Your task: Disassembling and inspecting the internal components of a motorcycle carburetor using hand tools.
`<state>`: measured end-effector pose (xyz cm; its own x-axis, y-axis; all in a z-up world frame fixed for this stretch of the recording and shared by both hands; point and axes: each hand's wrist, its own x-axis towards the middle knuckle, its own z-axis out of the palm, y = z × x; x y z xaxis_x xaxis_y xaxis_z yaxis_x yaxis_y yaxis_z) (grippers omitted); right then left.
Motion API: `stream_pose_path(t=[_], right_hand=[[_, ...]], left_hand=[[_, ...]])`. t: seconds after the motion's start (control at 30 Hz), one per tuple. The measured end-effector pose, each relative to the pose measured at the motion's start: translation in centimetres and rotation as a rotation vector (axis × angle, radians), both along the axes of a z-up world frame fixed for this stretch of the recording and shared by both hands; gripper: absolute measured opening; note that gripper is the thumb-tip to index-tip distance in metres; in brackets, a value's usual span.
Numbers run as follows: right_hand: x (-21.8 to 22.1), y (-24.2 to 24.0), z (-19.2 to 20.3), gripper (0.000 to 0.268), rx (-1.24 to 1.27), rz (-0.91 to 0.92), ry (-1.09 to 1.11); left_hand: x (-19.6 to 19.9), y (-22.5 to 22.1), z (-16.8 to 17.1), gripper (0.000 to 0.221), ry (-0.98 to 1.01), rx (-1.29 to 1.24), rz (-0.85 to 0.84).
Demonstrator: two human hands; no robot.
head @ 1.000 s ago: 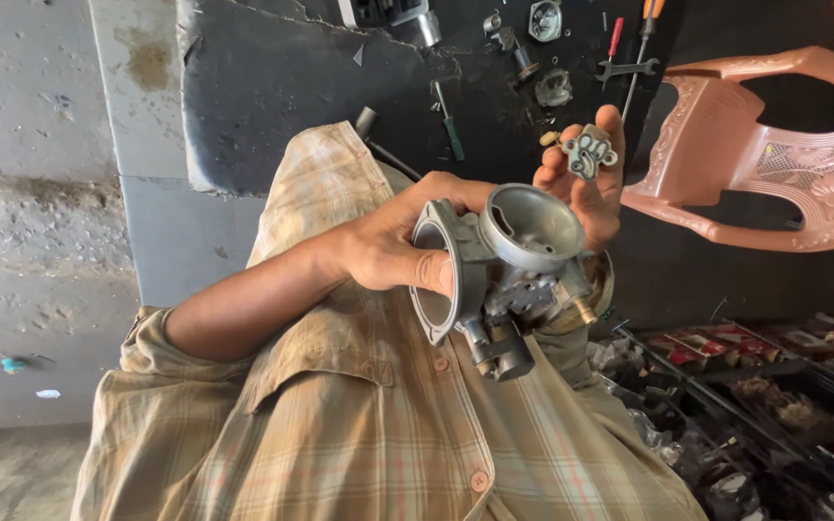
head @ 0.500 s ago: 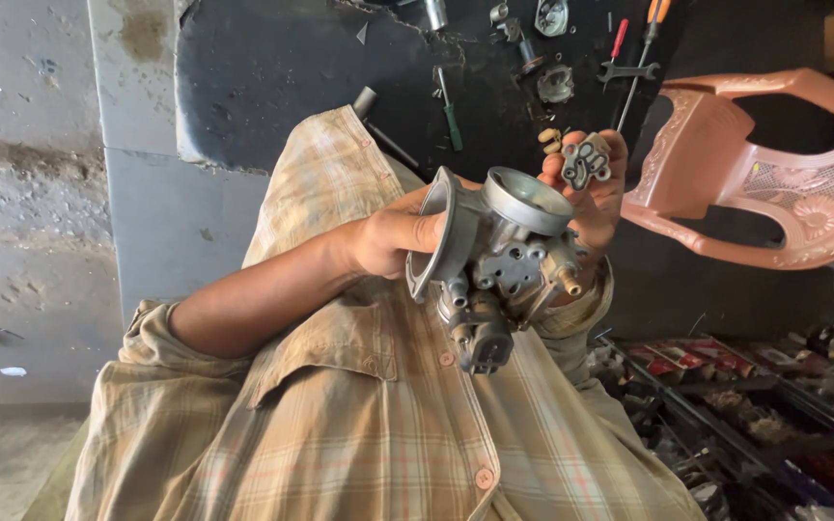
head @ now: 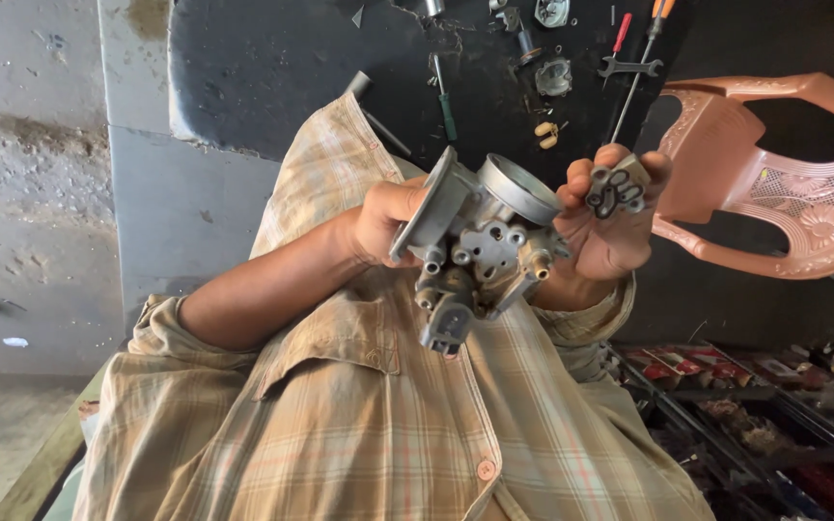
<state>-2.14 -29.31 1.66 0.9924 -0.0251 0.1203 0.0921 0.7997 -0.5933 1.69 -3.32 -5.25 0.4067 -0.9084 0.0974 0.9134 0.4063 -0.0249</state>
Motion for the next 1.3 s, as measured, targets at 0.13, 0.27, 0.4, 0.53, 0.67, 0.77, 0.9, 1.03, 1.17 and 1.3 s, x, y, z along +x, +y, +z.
stream_pose_path(t=[0.13, 0.27, 0.4, 0.53, 0.67, 0.77, 0.9, 1.03, 1.17, 1.3], right_hand=[[0.9, 2.0, 1.6, 0.061, 0.026, 0.093, -0.121], [0.2, 2.7, 1.4, 0.049, 0.03, -0.089, -0.052], [0.7, 2.4, 1.7, 0.057, -0.117, -0.09, -0.154], [1.2, 2.2, 2.3, 0.058, -0.17, -0.068, -0.187], [1.8, 1.7, 2.4, 0.057, -0.134, -0.032, -0.18], [2.2, 1.3, 2.5, 0.055, -0.159, -0.035, -0.216], [2.8, 1.3, 2.7, 0.055, -0.17, -0.004, -0.23], [3.4, 1.3, 2.8, 0.055, -0.203, 0.013, -0.253], [3.3, 0.8, 2.4, 0.055, -0.203, 0.078, -0.226], [3.3, 0.9, 2.6, 0.055, -0.186, 0.088, -0.184]], left_hand=[[1.1, 0.5, 3.1, 0.068, -0.102, 0.089, 0.06], [1.5, 1.6, 3.6, 0.073, -0.201, 0.089, 0.09], [0.7, 2.4, 2.7, 0.09, -0.155, 0.156, 0.066], [-0.4, 2.4, 1.7, 0.095, -0.09, 0.175, 0.078], [-0.5, 1.6, 2.4, 0.097, -0.114, 0.229, 0.124], [-0.7, 1.5, 2.4, 0.096, -0.134, 0.266, 0.157], [0.2, 1.1, 3.6, 0.096, -0.207, 0.305, 0.175], [0.2, 0.5, 2.6, 0.096, -0.221, 0.305, 0.18], [0.8, 0.1, 3.1, 0.094, -0.21, 0.252, 0.158], [1.0, -0.1, 3.5, 0.093, -0.201, 0.145, 0.165]])
